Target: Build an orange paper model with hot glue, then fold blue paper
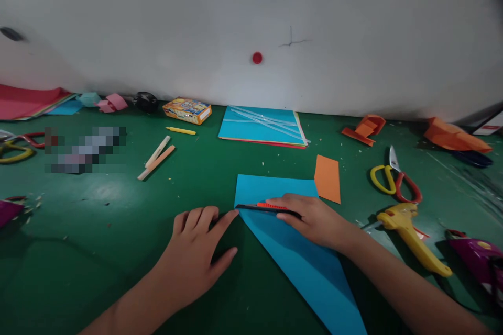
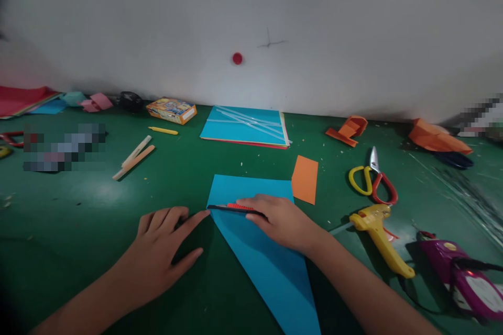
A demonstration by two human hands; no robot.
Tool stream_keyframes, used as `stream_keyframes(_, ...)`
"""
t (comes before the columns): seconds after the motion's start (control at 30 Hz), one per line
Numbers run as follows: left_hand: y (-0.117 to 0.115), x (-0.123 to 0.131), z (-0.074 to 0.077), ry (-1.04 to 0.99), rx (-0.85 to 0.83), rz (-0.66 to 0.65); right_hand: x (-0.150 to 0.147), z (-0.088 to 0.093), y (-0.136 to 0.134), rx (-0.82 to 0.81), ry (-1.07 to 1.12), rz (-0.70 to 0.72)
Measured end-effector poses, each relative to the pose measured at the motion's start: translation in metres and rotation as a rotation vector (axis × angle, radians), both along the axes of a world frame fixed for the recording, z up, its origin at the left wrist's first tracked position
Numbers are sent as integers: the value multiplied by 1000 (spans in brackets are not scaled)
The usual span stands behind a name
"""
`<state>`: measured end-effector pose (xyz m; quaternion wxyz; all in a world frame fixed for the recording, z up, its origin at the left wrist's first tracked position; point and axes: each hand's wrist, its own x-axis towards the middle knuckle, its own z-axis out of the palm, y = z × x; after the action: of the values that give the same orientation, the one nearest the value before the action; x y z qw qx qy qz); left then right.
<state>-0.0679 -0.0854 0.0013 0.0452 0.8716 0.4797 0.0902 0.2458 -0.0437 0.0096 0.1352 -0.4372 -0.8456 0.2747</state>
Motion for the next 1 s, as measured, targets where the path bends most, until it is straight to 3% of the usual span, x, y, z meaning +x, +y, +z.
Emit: stream_keyframes(1.0,0,-1,0,4,-13,15,9,-2,1,23,-15,-4)
